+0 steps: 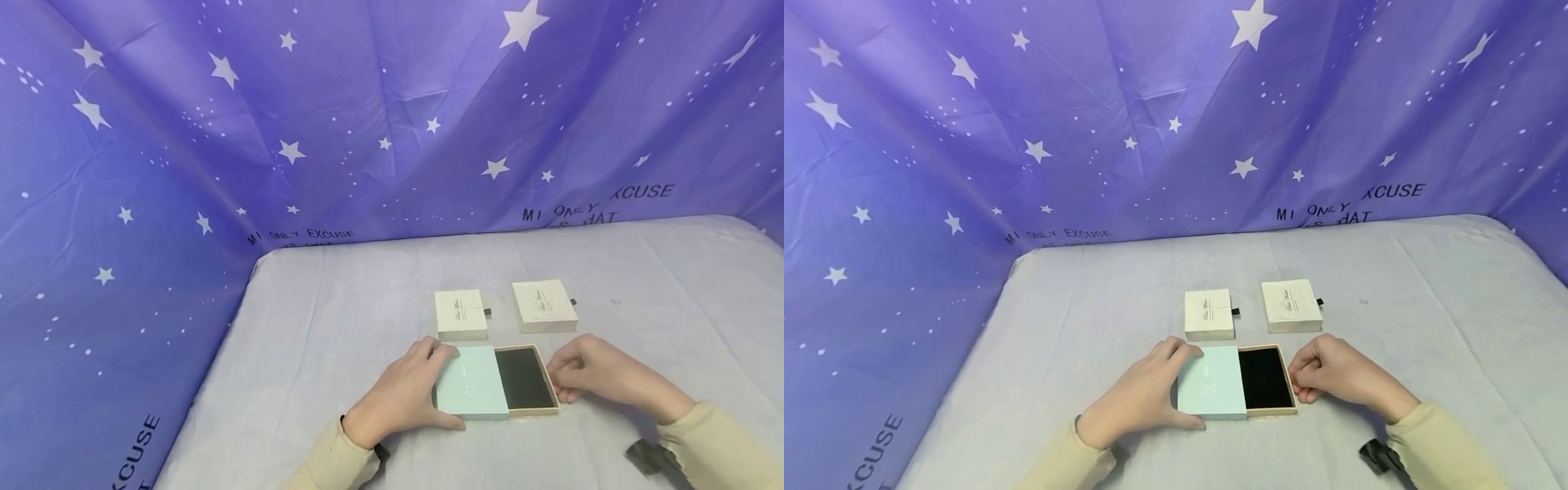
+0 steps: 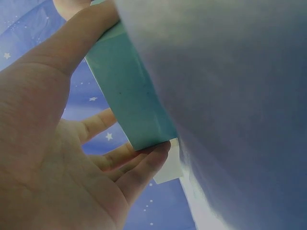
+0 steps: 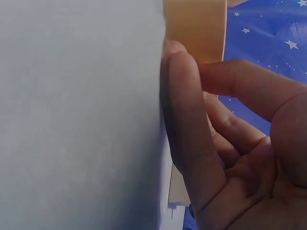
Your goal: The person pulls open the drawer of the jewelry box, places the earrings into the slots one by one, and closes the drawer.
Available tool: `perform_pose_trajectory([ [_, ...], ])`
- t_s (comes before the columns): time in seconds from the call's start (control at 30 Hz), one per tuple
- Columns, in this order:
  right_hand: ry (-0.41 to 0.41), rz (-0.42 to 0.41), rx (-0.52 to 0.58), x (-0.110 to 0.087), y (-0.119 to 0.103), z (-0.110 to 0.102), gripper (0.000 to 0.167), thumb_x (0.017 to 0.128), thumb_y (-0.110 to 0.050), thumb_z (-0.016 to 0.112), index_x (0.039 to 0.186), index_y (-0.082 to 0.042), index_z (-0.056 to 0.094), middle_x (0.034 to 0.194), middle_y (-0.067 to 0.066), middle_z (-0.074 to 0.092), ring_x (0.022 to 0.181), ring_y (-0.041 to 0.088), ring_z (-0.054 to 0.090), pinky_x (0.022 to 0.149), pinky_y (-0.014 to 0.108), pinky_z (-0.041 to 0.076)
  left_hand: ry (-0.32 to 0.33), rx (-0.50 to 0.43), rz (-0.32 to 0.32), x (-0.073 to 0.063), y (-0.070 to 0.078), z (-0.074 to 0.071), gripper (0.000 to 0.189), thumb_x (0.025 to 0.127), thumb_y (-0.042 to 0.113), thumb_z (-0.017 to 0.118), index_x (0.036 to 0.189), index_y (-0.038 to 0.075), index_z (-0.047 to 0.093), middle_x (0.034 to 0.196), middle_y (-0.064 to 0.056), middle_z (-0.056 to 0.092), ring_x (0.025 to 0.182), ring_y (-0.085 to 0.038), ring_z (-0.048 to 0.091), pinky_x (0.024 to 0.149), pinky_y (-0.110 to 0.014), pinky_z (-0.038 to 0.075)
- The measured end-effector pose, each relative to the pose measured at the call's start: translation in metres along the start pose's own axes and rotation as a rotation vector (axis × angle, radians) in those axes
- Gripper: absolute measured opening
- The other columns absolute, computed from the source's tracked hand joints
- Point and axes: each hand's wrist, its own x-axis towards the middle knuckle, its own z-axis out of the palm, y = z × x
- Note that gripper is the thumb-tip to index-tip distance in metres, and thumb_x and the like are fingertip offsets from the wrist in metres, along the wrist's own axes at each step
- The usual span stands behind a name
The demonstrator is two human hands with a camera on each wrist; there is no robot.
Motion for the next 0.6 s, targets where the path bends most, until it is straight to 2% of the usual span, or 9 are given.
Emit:
perform_pose_trajectory([
  [0.27, 0.006, -0.005, -0.013, -0.0043, 0.0036, -0.0045, 0.019, 0.087, 0.004, 0.056, 0.097, 0.014, 0.068, 0.075, 0.007, 0.071, 0.063, 0.012, 0.067, 0.06, 0.031, 0.059, 0.006, 0.005, 0.001, 0.0, 0.0006, -0.0002, 0.091, 0.061, 0.056, 0.089, 0.133, 0.021, 0.047, 0.118, 0.002, 0.051, 0.098, -0.008, 0.047, 0.074, -0.018, 0.046],
  [0.6, 0.023, 0.035, -0.031, -0.0084, 0.0036, -0.0085, 0.02, 0.086, 0.004, 0.056, 0.098, 0.015, 0.068, 0.076, 0.009, 0.071, 0.063, 0.012, 0.067, 0.061, 0.03, 0.059, -0.002, 0.004, 0.0, 0.0006, -0.0001, -0.0002, 0.091, 0.062, 0.056, 0.089, 0.134, 0.021, 0.047, 0.119, 0.002, 0.051, 0.098, -0.008, 0.047, 0.073, -0.018, 0.046],
])
